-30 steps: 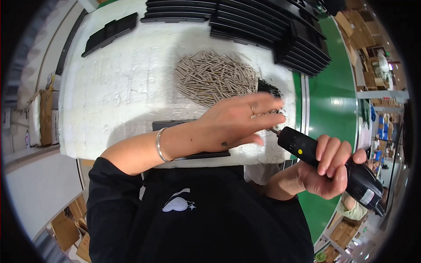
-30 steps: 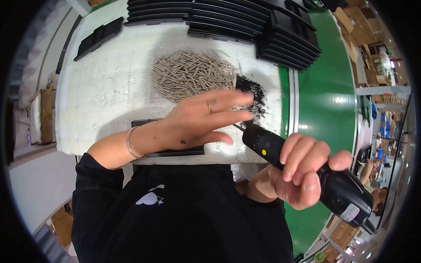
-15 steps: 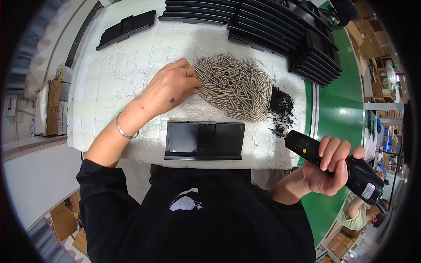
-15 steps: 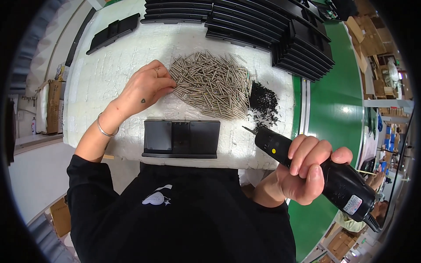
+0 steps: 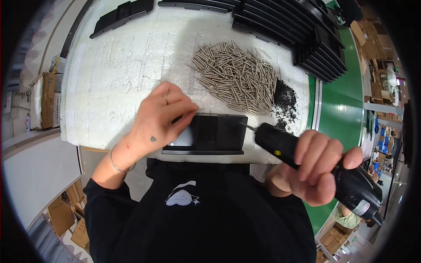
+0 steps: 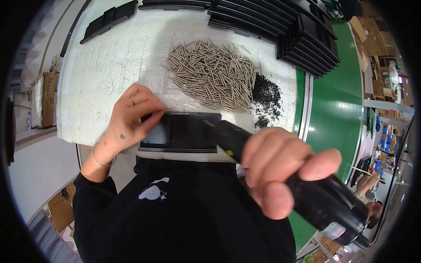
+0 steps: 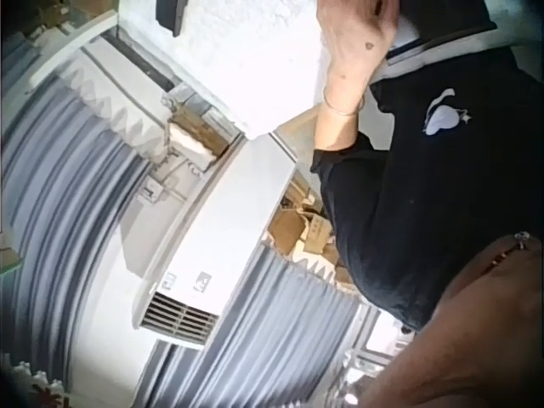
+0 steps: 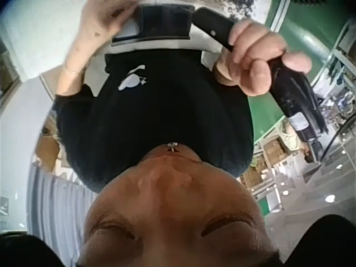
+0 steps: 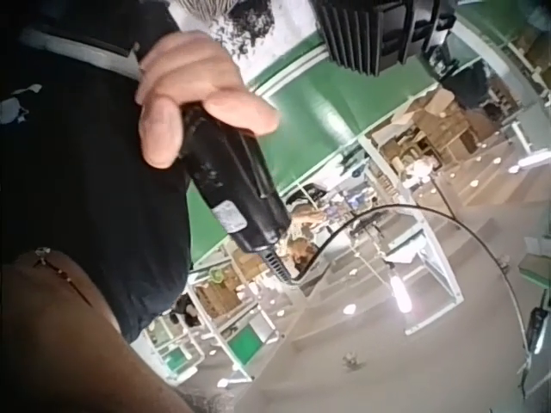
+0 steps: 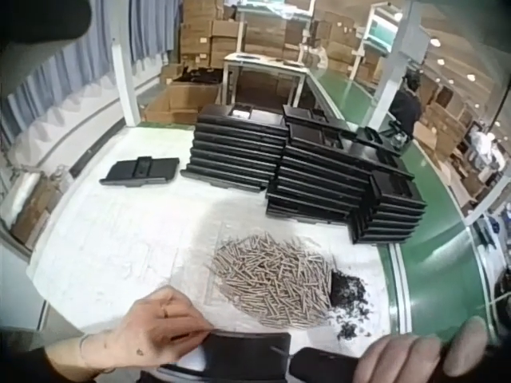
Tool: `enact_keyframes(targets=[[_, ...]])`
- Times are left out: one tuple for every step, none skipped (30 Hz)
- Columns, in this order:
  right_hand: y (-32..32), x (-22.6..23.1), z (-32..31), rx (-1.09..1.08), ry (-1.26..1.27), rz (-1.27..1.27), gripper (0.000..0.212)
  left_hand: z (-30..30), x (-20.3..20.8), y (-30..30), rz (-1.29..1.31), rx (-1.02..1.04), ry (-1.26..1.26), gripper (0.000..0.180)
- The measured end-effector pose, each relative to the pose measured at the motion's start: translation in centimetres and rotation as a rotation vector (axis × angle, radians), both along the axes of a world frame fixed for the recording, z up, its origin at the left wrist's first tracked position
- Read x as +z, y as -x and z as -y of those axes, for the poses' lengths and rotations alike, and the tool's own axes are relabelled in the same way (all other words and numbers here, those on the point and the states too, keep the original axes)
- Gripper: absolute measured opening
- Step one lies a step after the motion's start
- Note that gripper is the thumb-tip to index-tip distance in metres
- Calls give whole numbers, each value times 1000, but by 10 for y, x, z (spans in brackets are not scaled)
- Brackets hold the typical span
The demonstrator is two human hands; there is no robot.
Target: Secure components into black plastic housings using small screws and an electric screwdriver.
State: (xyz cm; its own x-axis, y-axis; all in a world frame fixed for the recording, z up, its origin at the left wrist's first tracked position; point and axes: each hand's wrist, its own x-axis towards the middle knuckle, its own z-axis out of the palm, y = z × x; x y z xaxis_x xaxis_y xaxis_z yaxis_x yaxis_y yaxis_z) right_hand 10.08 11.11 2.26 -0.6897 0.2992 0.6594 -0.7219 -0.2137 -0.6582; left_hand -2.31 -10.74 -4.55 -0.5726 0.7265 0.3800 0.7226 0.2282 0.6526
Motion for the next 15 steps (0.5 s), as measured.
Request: enact_keyframes(targets=[[7,-2,2,122,-46,14,45,3,-1,-8,39,39,-5,21],[13,-4,10,131,-40,41,45,5,-4,-13,44,53,-19,21],[17,-6,15,138,-36,69,45,6,-6,-18,52,60,-22,21],[19,-6,17,205,-46,118,43,7,-9,-23,56,87,-36,21],[20,-7,17,215,-50,126,43,8,-11,-26,59,113,-51,21],[21,-7,17,248,-96,176,43,8,-12,-28,66,123,-55,21],[23,-7,17,281,-143,224,43,8,-13,-29,57,128,-75,21],[26,-10,16,332,-162,214,45,7,-15,-30,46,132,-95,20],[27,-9,15,340,-166,219,45,7,-16,-31,51,140,-99,20],[27,-8,14,357,-198,230,46,7,-18,-32,54,144,-112,20],[28,-7,14,373,-230,240,47,7,-19,-33,56,147,-125,20],[28,-8,14,378,-233,244,47,7,-19,-33,60,152,-128,20],[29,-9,14,388,-238,230,48,6,-20,-33,46,148,-137,20],[30,-11,14,398,-243,215,49,6,-21,-33,32,144,-146,20],[31,-12,14,401,-246,217,49,5,-22,-33,35,147,-148,20]])
